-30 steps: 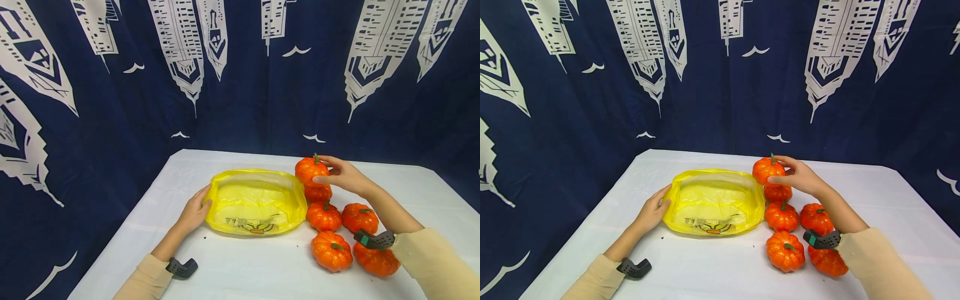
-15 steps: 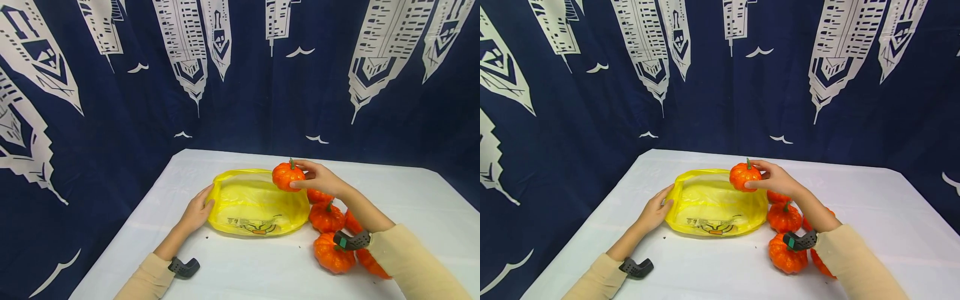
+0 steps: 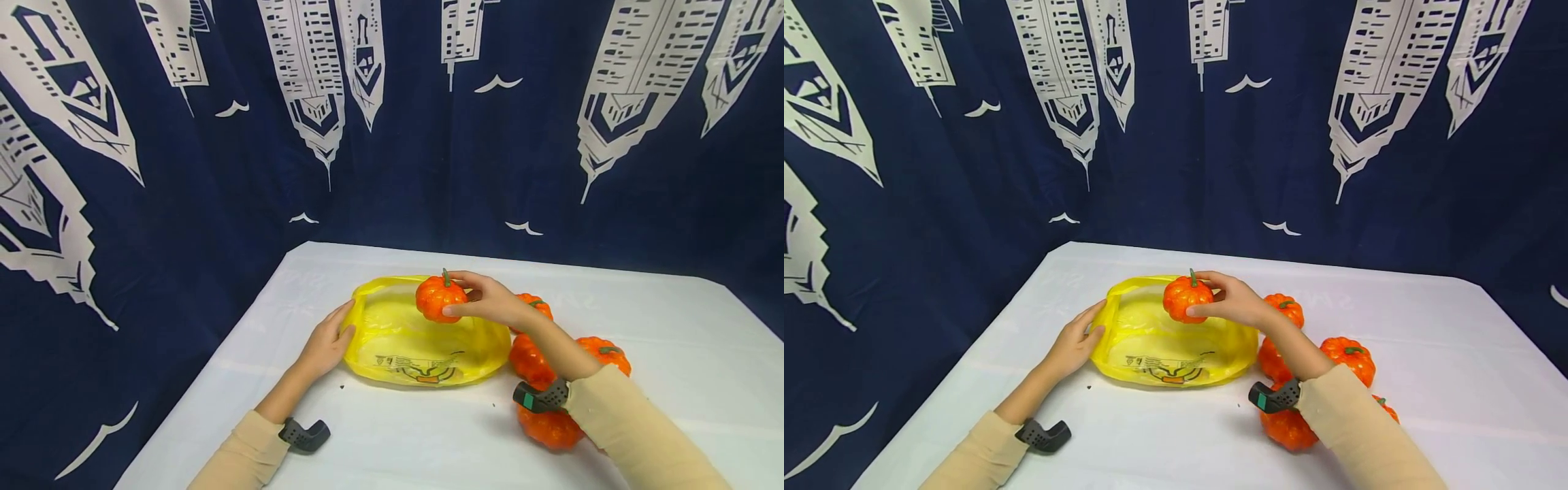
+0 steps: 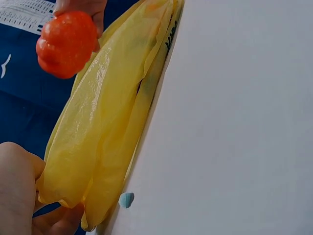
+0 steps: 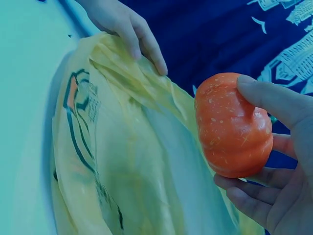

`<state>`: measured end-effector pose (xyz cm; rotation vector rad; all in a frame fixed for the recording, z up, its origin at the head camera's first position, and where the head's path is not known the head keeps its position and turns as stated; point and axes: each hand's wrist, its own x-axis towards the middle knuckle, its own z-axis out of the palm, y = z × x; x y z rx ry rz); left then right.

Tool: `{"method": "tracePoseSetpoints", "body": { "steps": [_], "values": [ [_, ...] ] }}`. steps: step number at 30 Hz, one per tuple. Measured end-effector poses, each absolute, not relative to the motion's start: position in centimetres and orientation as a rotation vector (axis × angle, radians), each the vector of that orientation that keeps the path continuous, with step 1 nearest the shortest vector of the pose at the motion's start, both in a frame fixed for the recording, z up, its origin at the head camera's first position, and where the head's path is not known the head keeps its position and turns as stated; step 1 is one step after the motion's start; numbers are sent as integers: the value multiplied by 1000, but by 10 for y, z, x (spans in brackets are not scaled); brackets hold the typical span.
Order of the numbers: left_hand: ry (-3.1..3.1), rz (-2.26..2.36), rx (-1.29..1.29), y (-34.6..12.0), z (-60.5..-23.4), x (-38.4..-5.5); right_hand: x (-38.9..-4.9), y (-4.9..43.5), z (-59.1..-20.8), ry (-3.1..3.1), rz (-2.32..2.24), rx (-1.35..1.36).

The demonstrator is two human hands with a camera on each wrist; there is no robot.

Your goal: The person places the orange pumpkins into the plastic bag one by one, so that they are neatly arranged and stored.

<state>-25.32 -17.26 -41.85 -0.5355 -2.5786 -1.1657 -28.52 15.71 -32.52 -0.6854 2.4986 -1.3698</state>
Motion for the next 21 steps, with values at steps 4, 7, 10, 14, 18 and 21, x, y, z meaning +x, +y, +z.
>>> {"method": "tracePoseSetpoints", "body": {
  "steps": [4,7,10,14,18,21],
  "values": [
    [-2576,-1151,-538,-173,-419,-253,-286,144,-329,2502,-1322,-713],
    [-2578,-1136,-541,-173,-419,-254,-286,135,-330,2504,-1294,-742],
    [-2586,-1134,-546,-172,-418,-254,-287,128,-333,2520,-1273,-739],
    [-2595,-1139,-549,-172,-417,-254,-291,119,-339,2562,-1249,-692],
    [-2588,-1134,-547,-172,-417,-254,-294,109,-347,2595,-1252,-635],
    [-2586,-1150,-538,-172,-418,-253,-296,101,-354,2623,-1243,-636]
  ]
}}
